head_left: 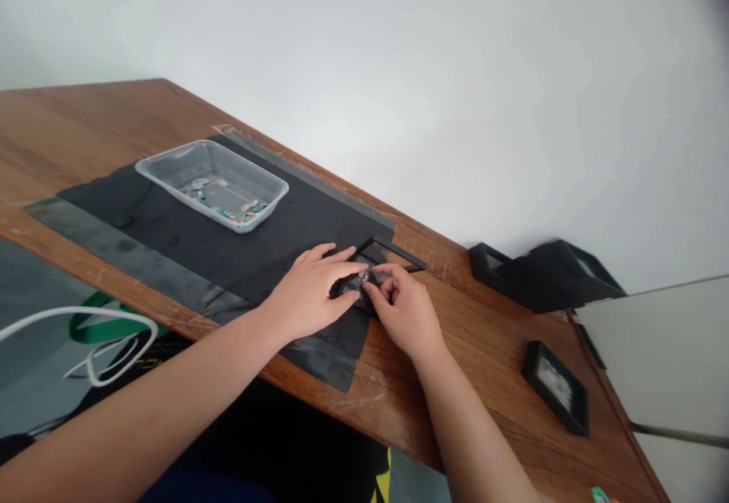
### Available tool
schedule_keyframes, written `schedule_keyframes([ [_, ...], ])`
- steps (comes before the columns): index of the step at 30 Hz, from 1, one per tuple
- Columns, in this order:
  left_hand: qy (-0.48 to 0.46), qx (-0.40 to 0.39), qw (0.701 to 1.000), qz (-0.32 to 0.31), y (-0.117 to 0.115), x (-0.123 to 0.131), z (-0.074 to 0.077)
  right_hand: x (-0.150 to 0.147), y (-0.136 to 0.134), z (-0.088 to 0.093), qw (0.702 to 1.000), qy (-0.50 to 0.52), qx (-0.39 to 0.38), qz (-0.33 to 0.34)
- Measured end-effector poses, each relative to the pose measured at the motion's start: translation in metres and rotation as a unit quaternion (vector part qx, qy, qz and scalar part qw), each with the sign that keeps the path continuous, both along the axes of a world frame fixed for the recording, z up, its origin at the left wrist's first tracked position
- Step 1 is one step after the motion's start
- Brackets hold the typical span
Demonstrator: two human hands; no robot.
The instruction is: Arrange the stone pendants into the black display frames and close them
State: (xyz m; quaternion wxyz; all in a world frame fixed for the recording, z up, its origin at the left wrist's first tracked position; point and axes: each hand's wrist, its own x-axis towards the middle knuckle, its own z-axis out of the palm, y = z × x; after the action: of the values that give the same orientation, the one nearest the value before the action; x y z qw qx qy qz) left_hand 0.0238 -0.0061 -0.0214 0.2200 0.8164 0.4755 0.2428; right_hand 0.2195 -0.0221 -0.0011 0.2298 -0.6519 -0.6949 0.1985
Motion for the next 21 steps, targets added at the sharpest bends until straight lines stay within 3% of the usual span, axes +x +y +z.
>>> schedule_keyframes([
  [7, -0.028, 0.020, 0.999, -0.007, -0.0025, -0.0024, -0.0016, 0.0041, -0.0002, -0.0024, 0.999, 0.035, -0.017, 0.012],
  [21, 0.003, 0.013, 1.000, -0.008, -0.0051, -0.0020, 0.0016, 0.0010, -0.0028, 0.0020, 1.000, -0.004, -0.020, 0.014],
])
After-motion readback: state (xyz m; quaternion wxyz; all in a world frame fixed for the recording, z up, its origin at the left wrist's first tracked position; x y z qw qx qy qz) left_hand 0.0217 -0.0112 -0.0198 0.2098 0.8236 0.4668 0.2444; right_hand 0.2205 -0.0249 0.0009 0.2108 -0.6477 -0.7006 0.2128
